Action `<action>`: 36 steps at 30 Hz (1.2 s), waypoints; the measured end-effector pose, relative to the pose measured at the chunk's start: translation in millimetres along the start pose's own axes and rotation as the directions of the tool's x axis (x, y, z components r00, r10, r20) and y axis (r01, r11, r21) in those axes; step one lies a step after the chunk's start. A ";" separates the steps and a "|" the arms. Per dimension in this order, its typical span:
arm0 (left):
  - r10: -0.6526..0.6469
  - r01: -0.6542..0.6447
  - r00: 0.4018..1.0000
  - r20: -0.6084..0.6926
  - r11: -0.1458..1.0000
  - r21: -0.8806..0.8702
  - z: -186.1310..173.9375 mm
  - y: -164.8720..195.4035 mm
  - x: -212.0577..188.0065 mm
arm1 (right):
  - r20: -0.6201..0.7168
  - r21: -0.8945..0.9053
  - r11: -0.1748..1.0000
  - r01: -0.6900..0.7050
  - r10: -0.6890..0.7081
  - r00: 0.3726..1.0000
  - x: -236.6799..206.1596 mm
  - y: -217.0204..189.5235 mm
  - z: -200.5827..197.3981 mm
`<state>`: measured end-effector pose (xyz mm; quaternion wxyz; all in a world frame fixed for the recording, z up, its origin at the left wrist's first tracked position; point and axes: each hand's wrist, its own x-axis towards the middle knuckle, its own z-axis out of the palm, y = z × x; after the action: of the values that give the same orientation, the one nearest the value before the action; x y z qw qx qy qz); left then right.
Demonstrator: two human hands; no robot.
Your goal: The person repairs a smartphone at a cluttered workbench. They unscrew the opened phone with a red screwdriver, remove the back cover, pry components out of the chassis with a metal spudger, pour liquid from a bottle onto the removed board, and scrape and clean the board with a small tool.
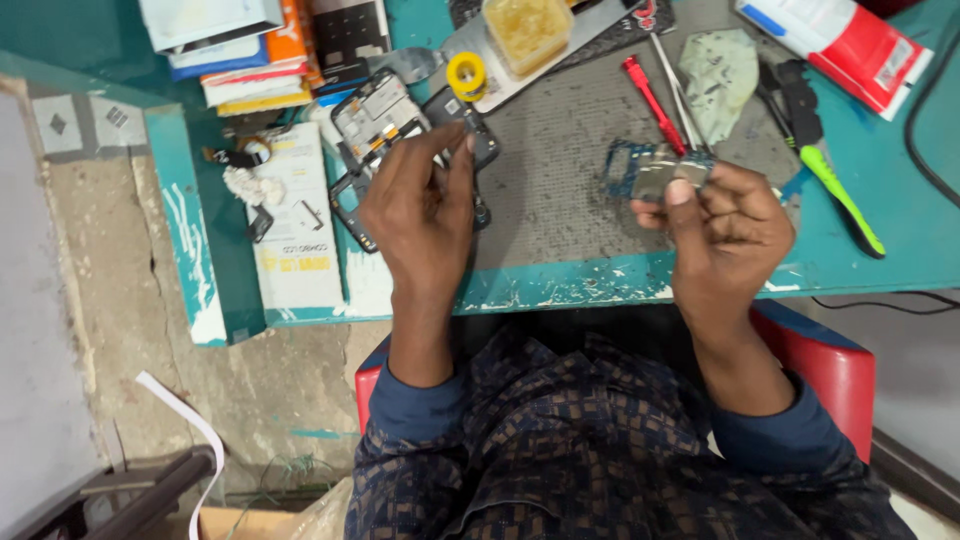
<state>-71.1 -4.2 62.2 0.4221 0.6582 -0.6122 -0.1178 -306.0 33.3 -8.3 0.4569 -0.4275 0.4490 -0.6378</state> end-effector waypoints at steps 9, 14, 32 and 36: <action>-0.027 0.325 0.915 0.402 0.638 -0.698 46.1 21.3 -52.7 | 0.000 -0.015 0.998 -0.063 0.063 0.998 4.0 -1.7 6.7; -0.032 0.436 0.883 0.468 0.426 -0.793 65.5 1.9 -61.2 | 0.066 0.017 0.994 -0.105 0.104 0.992 1.4 -1.9 7.2; 0.101 0.567 0.811 0.577 0.112 -0.816 67.3 -20.5 -66.5 | -0.013 -0.008 0.999 -0.041 0.041 0.999 2.5 10.7 0.6; 0.257 0.551 0.774 0.579 0.178 -0.815 66.9 -17.1 -65.3 | 0.006 -0.021 0.996 -0.084 0.084 0.996 1.1 10.4 -2.6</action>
<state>-118.6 25.7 -14.6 0.5026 0.2192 -0.4180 -0.7243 -306.6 30.9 -18.7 0.4804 -0.4152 0.4718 -0.6117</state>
